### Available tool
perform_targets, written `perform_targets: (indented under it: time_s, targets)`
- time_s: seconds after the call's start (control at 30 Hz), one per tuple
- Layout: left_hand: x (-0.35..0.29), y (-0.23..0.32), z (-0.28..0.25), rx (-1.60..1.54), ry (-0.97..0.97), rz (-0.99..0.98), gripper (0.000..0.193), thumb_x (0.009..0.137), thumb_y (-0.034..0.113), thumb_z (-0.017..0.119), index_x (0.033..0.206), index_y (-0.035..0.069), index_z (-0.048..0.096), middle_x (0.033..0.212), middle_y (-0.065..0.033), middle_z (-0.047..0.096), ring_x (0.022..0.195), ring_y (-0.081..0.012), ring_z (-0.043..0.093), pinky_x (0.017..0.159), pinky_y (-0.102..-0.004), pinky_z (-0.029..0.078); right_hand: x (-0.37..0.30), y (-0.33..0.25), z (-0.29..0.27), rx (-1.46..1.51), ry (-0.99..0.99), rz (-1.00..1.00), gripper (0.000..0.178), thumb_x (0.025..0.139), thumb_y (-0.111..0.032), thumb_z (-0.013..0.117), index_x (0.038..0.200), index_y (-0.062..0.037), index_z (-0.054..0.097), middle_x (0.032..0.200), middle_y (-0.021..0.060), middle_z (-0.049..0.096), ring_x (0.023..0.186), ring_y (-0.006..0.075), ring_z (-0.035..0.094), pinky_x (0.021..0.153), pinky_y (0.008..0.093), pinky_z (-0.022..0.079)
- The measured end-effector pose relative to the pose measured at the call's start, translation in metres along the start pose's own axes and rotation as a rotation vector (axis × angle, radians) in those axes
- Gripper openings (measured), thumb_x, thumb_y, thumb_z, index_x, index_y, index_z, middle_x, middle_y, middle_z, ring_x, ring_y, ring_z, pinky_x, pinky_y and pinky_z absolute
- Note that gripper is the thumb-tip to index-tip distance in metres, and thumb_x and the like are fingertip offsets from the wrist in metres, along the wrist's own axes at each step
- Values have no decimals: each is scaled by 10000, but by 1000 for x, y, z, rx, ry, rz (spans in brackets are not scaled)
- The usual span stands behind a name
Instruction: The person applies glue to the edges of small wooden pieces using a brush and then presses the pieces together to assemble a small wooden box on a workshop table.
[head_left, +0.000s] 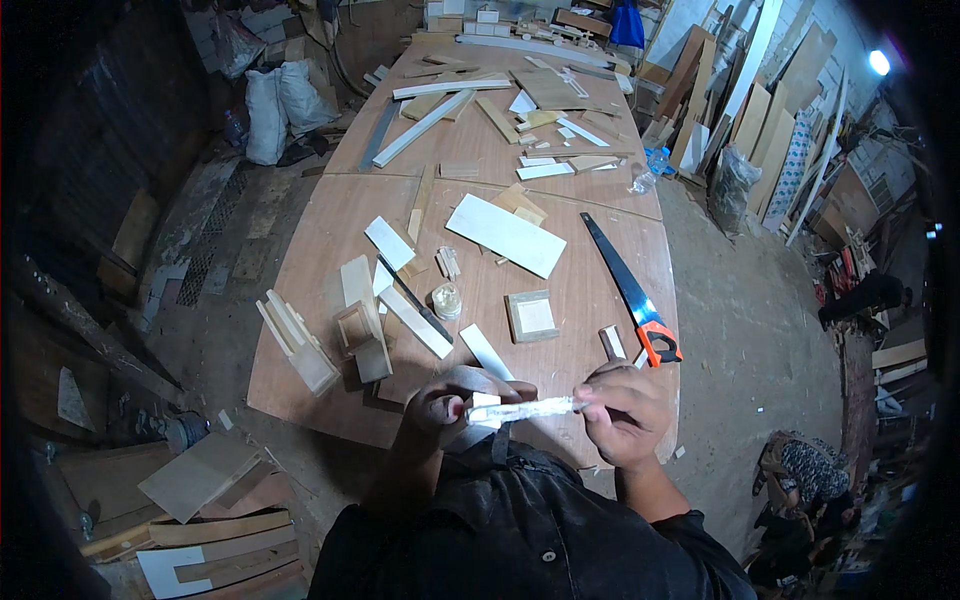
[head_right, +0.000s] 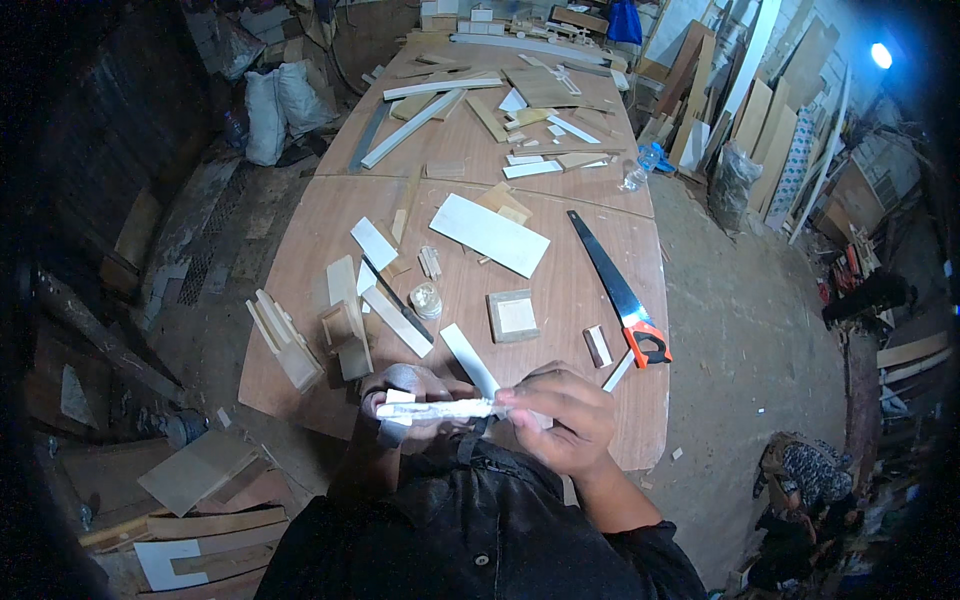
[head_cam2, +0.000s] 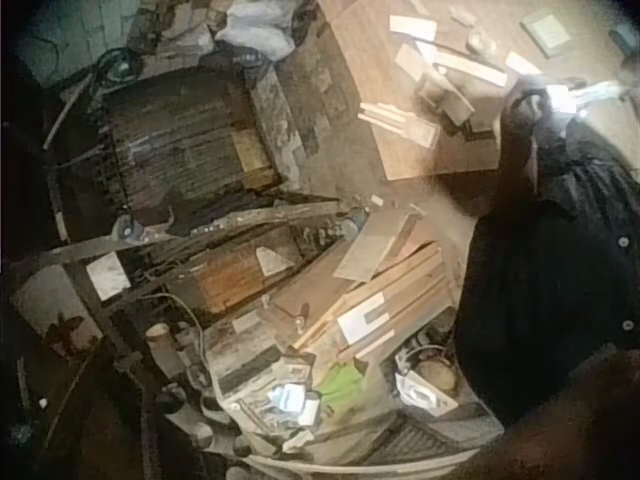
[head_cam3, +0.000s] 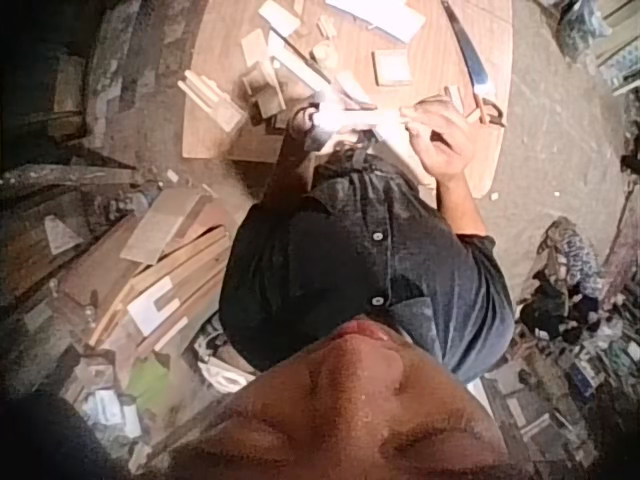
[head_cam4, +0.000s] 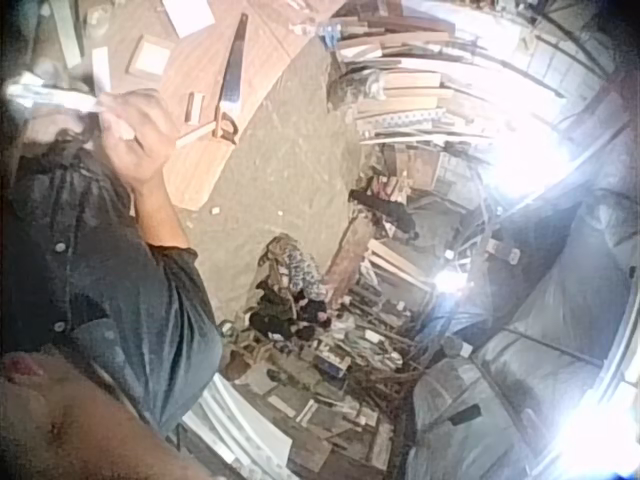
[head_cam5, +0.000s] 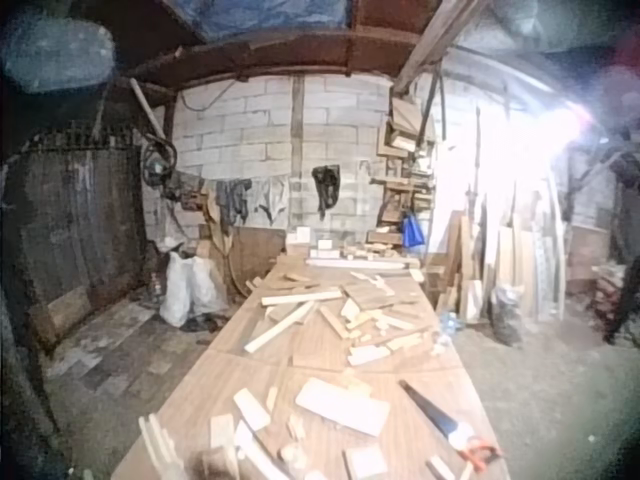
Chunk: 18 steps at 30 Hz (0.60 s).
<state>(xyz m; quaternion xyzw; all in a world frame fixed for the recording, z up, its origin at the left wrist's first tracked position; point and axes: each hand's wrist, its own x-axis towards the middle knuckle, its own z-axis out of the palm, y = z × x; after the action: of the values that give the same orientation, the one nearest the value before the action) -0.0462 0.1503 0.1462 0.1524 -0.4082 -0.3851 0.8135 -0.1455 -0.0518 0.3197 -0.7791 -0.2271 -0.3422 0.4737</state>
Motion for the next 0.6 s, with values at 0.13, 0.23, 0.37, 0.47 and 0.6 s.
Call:
perform_targets:
  time_s: [0.13,0.23,0.37,0.47,0.6]
  targets:
    - [3,1,1,-7,-39,5,596,891,436,636,1254,-35,592,1085,-223,614,1022,-312,573,919,-434,412,-4,-3,3,-76,69,210,131,836,-60,678,925,35,691,767,107,658,647,210,632,602,313,503]
    - [2,-6,-6,-7,-87,23,595,893,436,634,1263,-28,590,1062,-217,615,1003,-309,572,906,-438,412,-5,0,0,10,98,172,126,838,-52,676,929,34,693,774,110,662,642,207,633,601,308,500]
    - [-2,-15,-15,-29,-190,69,593,895,436,631,1274,-18,587,1033,-209,615,978,-306,569,887,-445,413,0,-2,2,-7,-7,6,134,845,-65,675,931,37,690,782,124,647,634,191,624,596,299,495]
    - [11,-5,-2,-38,-143,45,596,897,439,625,1275,-20,588,996,-189,604,952,-289,559,871,-440,407,-7,-2,1,-66,61,180,177,764,-15,705,935,27,711,844,142,703,687,229,665,633,322,527]
    - [38,25,38,-97,-121,40,599,900,443,617,1276,-22,589,946,-162,588,916,-268,546,849,-433,400,-3,-5,-5,87,100,95,152,778,-22,688,920,28,707,799,140,689,674,232,665,630,326,531]
